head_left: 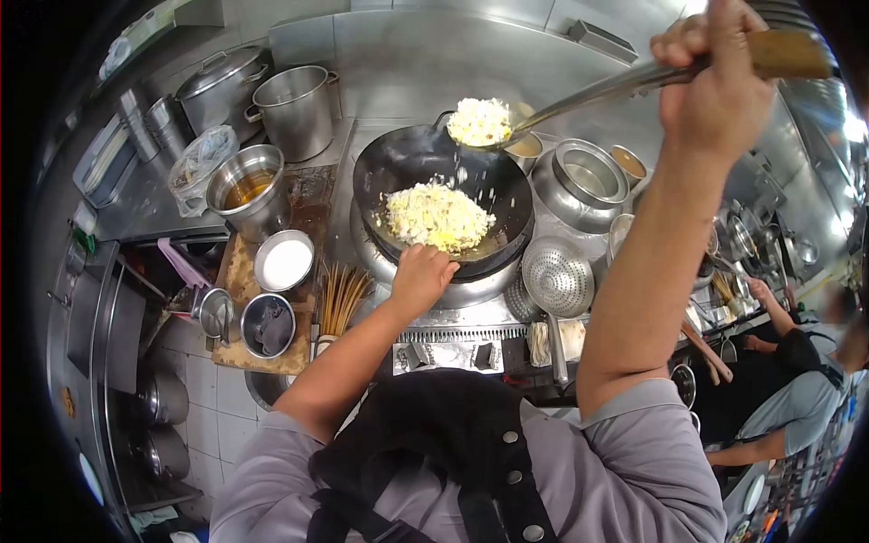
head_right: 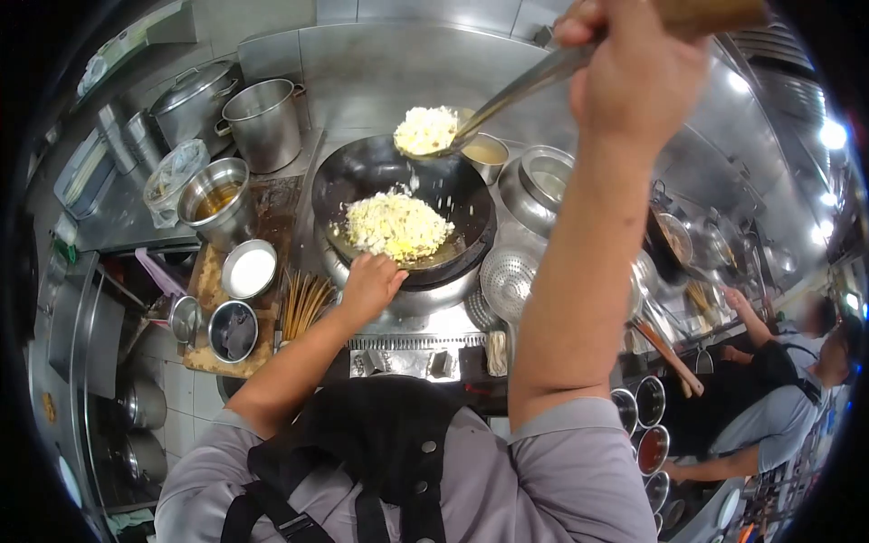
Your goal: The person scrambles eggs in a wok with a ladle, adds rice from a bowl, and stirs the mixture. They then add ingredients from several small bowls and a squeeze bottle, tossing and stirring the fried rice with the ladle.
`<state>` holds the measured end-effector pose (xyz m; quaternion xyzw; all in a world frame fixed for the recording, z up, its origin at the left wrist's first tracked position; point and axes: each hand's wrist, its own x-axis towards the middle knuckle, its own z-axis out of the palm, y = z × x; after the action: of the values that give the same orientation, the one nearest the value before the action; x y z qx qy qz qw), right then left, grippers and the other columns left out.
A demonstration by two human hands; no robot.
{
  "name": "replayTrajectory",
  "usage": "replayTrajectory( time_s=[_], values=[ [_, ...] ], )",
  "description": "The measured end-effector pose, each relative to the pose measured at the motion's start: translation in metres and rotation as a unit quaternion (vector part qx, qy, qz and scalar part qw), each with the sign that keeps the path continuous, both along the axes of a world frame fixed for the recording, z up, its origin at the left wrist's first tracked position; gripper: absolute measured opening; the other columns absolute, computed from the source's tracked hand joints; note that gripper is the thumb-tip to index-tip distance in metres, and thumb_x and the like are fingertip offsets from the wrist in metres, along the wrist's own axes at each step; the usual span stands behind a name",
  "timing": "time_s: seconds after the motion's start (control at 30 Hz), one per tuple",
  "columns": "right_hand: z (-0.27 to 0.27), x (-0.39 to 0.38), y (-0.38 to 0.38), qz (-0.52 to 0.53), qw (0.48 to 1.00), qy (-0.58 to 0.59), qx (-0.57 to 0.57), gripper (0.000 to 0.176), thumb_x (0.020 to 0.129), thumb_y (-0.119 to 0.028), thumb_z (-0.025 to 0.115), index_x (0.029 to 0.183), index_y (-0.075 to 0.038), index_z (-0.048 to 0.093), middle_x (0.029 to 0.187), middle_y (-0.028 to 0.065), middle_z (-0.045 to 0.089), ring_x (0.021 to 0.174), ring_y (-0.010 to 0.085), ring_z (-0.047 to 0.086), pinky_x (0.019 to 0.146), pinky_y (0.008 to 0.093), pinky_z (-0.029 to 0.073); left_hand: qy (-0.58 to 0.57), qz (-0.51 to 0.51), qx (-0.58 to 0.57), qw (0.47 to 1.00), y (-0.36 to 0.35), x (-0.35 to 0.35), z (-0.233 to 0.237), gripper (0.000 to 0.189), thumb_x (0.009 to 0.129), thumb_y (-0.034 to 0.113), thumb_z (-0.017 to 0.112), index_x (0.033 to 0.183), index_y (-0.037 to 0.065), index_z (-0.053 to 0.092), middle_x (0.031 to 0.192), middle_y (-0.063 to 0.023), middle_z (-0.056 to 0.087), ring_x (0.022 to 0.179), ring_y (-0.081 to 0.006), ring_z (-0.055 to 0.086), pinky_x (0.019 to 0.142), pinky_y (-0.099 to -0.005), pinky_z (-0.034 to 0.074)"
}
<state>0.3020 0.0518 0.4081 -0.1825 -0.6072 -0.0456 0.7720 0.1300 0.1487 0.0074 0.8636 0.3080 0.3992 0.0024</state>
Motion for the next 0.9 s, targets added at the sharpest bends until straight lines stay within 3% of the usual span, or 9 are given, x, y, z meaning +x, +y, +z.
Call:
replayTrajectory(
  time_s=[0.17,0.2,0.37,0.47,0.53,0.7,0.8,0.83,0.9],
  values=[
    [-0.166,0.017,0.126,-0.053,0.935,0.103,-0.335,0.017,0.092,-0.014,0.077,0.093,-0.005,0.063,0.064,0.0002,0.061,0.05,0.0089,0.057,0.047,0.0252,0.044,0.041,-0.031,-0.051,0.997,0.021,0.006,-0.009,0.031,0.095,0.031,0.066,0.076,0.007,0.064,0.079,-0.0115,0.066,0.081,-0.0356,0.064,0.079,-0.0492,0.047],
    [-0.205,0.023,0.154,-0.014,0.942,0.173,-0.286,0.018,0.092,-0.013,0.077,0.092,-0.004,0.062,0.066,0.0014,0.061,0.05,0.0086,0.056,0.046,0.0246,0.043,0.042,-0.044,-0.067,0.996,0.021,0.006,-0.007,0.032,0.095,0.031,0.067,0.074,0.007,0.062,0.078,-0.0121,0.064,0.078,-0.0362,0.062,0.077,-0.0497,0.046],
    [-0.138,0.024,0.137,0.098,0.964,0.126,-0.211,0.019,0.091,-0.01,0.08,0.093,-0.003,0.062,0.069,0.0019,0.062,0.053,0.01,0.058,0.047,0.0241,0.044,0.028,-0.063,-0.072,0.995,0.028,0.007,-0.016,0.033,0.094,0.031,0.068,0.073,0.007,0.061,0.074,-0.0115,0.064,0.078,-0.0357,0.063,0.076,-0.0494,0.047],
    [-0.16,0.012,0.144,0.1,0.974,0.109,-0.174,0.019,0.09,-0.012,0.081,0.094,-0.004,0.063,0.069,0.0017,0.062,0.055,0.0095,0.058,0.05,0.0251,0.046,0.027,-0.061,-0.072,0.995,0.031,0.01,-0.02,0.034,0.094,0.031,0.068,0.072,0.007,0.061,0.073,-0.0113,0.064,0.077,-0.0354,0.063,0.076,-0.0491,0.047],
    [-0.226,0.017,0.184,0.002,0.954,0.075,-0.291,0.022,0.088,-0.016,0.083,0.089,-0.004,0.065,0.069,0.0011,0.062,0.056,0.0089,0.058,0.053,0.0263,0.047,0.025,-0.067,-0.069,0.995,0.029,0.01,-0.023,0.034,0.093,0.03,0.069,0.071,0.007,0.06,0.073,-0.0113,0.063,0.077,-0.0353,0.063,0.075,-0.0489,0.047],
    [-0.154,0.026,0.172,0.047,0.949,0.131,-0.284,0.022,0.088,-0.017,0.081,0.083,-0.002,0.065,0.071,0.0029,0.065,0.059,0.0093,0.06,0.055,0.0286,0.049,0.013,-0.075,-0.074,0.994,0.033,0.009,-0.02,0.033,0.091,0.029,0.072,0.07,0.007,0.06,0.072,-0.0109,0.063,0.076,-0.035,0.063,0.074,-0.0485,0.047],
    [-0.197,0.022,0.187,0.027,0.972,0.123,-0.196,0.022,0.088,-0.016,0.081,0.083,-0.003,0.065,0.07,0.0025,0.064,0.057,0.009,0.059,0.054,0.0278,0.048,0.002,-0.071,-0.058,0.996,0.033,0.01,-0.022,0.034,0.091,0.029,0.072,0.069,0.007,0.059,0.072,-0.0108,0.063,0.075,-0.035,0.063,0.073,-0.0482,0.048],
    [-0.231,0.033,0.212,-0.101,0.967,0.045,-0.229,0.021,0.089,-0.015,0.082,0.085,-0.004,0.065,0.069,0.0012,0.063,0.055,0.0081,0.057,0.05,0.0259,0.045,0.003,-0.071,-0.059,0.996,0.031,0.01,-0.024,0.034,0.091,0.029,0.072,0.069,0.007,0.059,0.072,-0.0108,0.063,0.075,-0.035,0.063,0.073,-0.0482,0.048],
    [-0.188,0.023,0.196,-0.057,0.959,0.063,-0.271,0.021,0.088,-0.016,0.082,0.085,-0.004,0.065,0.069,0.0009,0.063,0.056,0.008,0.058,0.051,0.0257,0.045,0.015,-0.081,-0.063,0.995,0.034,0.01,-0.023,0.035,0.091,0.03,0.072,0.068,0.007,0.058,0.071,-0.0109,0.063,0.074,-0.0349,0.062,0.073,-0.048,0.048]
  ],
)
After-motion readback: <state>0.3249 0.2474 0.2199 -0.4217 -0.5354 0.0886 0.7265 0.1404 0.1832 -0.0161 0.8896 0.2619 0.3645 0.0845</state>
